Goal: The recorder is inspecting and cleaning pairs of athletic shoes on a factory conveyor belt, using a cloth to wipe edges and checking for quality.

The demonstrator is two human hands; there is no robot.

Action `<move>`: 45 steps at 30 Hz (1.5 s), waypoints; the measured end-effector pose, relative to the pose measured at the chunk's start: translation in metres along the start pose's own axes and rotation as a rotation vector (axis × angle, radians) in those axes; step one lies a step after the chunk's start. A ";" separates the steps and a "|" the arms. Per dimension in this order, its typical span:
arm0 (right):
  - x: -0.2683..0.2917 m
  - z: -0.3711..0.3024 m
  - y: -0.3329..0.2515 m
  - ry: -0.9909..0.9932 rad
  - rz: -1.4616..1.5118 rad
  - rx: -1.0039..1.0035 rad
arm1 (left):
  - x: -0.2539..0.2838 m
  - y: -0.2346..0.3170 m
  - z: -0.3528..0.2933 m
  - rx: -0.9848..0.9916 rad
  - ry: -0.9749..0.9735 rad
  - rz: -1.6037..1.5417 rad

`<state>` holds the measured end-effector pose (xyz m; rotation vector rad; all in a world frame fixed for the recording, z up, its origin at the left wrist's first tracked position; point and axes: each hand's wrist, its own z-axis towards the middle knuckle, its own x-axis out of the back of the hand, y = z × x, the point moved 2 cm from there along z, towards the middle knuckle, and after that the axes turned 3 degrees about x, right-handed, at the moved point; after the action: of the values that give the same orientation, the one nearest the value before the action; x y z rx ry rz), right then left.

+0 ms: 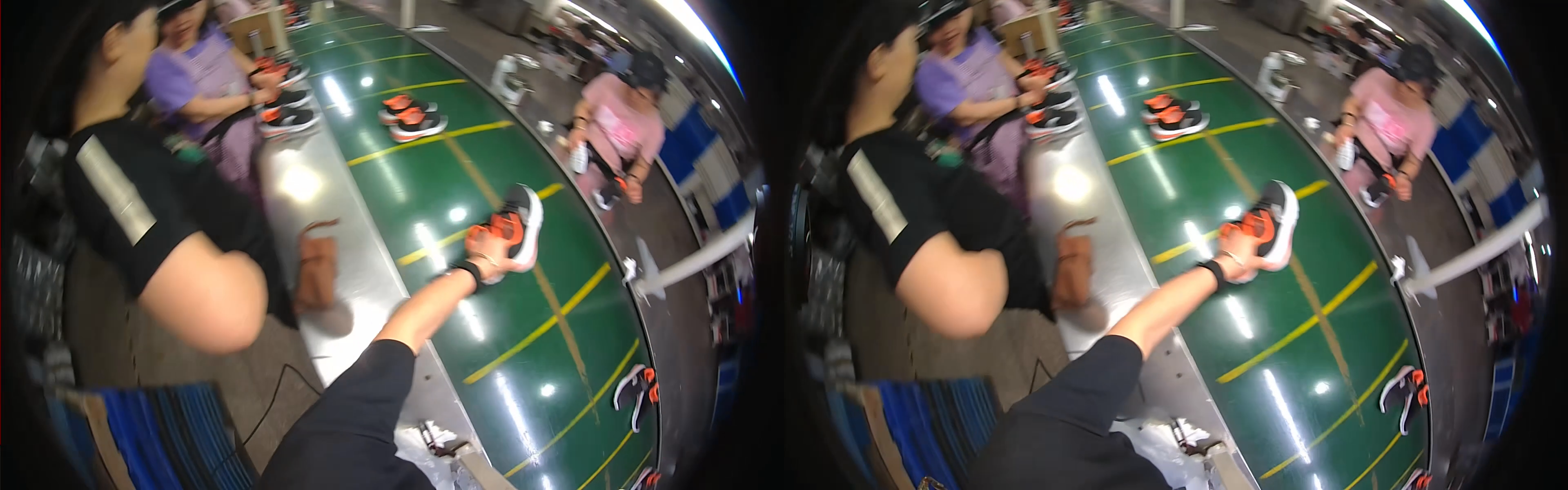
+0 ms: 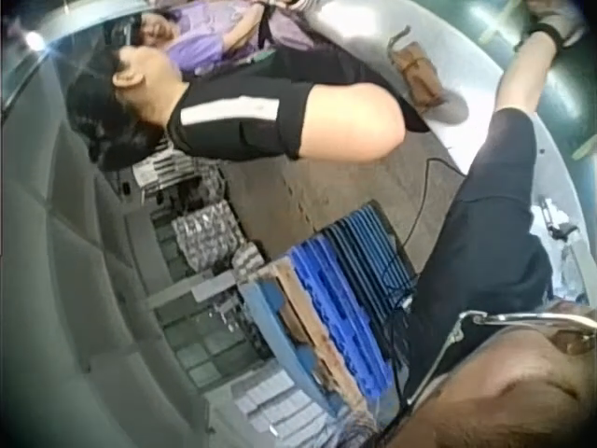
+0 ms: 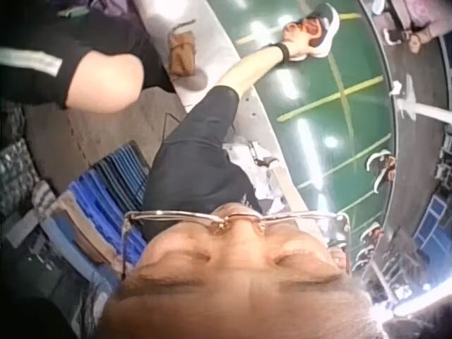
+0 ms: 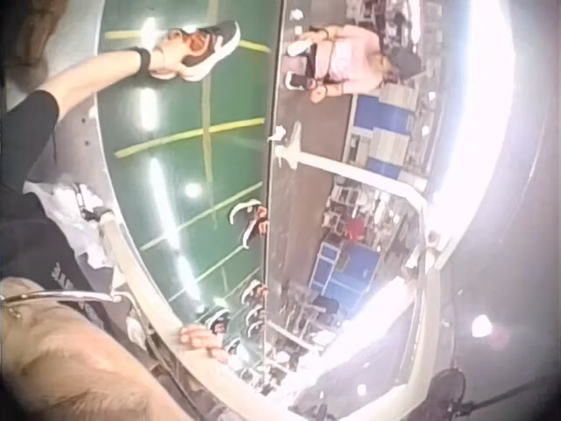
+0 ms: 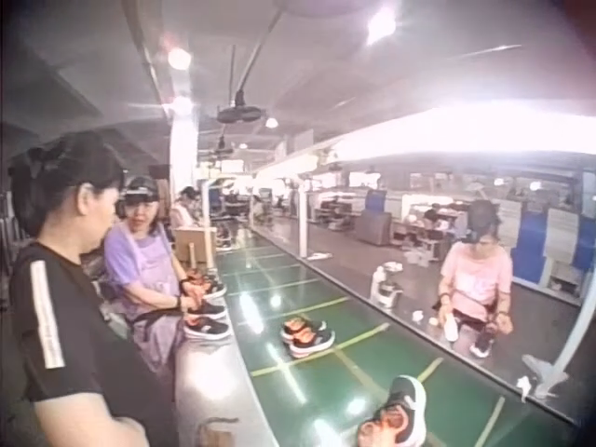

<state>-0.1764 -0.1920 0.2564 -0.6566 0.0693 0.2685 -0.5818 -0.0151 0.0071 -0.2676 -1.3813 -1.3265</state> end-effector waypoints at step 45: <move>0.454 -0.386 -0.114 0.152 -0.326 -1.262 | -0.002 0.415 -0.674 -0.390 -0.704 -0.375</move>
<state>0.2990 -0.4124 -0.0486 -1.9205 -0.0764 -0.0961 0.1040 -0.4094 0.0368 -0.8314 -1.7961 -1.9267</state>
